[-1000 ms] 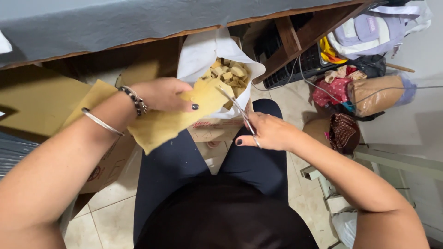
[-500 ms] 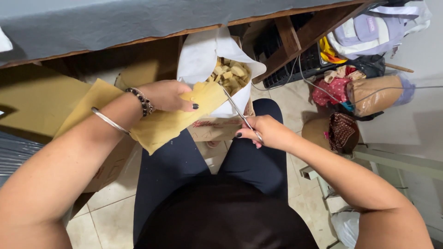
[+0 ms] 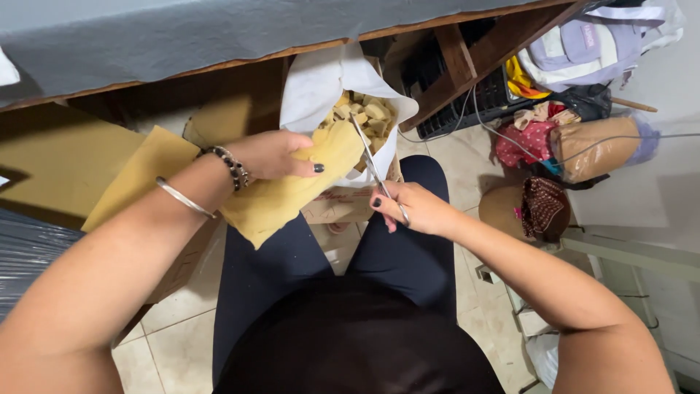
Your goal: Cutting small pieces of yellow foam with scissors and placing them into a paper bag
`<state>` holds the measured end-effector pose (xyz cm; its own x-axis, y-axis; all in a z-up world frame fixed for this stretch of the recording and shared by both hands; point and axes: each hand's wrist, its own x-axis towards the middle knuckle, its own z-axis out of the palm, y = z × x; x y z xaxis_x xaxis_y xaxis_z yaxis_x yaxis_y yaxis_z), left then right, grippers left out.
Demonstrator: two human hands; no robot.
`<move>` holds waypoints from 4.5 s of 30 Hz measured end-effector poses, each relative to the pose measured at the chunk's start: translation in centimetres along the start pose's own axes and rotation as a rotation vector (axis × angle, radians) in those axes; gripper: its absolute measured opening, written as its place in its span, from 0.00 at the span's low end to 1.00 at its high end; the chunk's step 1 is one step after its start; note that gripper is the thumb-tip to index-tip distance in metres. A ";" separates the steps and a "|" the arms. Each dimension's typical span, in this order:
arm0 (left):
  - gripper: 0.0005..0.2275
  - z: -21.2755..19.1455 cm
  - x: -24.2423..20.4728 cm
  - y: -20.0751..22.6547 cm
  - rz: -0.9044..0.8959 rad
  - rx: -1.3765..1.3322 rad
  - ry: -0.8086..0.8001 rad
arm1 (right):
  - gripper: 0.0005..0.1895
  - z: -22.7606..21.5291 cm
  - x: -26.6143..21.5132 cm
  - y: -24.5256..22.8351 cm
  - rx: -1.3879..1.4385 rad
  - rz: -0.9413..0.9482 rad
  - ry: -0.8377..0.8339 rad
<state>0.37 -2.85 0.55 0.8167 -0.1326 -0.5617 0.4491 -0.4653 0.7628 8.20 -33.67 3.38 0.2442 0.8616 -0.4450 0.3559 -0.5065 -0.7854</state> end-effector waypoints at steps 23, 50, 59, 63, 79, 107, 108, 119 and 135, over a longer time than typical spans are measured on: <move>0.20 1.3 -1.1 2.6 -0.073 0.200 0.022 | 0.34 -0.7 -0.5 -3.9 -0.367 0.316 -0.019; 0.12 -0.5 3.6 -0.6 0.085 0.071 0.028 | 0.20 0.9 -0.4 -1.4 -0.050 0.077 0.135; 0.13 -0.7 0.3 1.2 0.000 0.006 0.029 | 0.18 2.6 -1.5 -1.2 0.220 0.058 0.289; 0.15 -1.5 0.3 0.6 0.015 0.203 -0.022 | 0.17 2.5 -1.7 -0.4 0.201 0.031 0.242; 0.17 -1.2 -1.5 2.7 -0.039 0.654 0.091 | 0.23 2.2 0.1 1.6 0.286 -0.006 0.213; 0.17 -1.4 2.0 4.2 -0.021 0.854 0.065 | 0.18 0.7 -1.3 0.8 0.162 0.157 0.196; 0.16 -1.3 1.3 4.2 0.070 0.907 0.145 | 0.16 0.3 -1.4 0.7 0.132 0.149 0.157; 0.10 -1.4 -0.8 4.2 0.480 0.769 0.340 | 0.36 -1.5 -1.1 -1.9 -0.280 0.300 0.013; 0.11 -1.3 3.4 -0.3 0.421 0.849 0.426 | 0.24 -2.7 -0.2 0.2 -0.093 0.218 0.043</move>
<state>3.48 -2.02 -1.11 0.9828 -0.1839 -0.0162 -0.1705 -0.9380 0.3017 10.66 -34.10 4.46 0.3622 0.7304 -0.5791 0.3718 -0.6829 -0.6288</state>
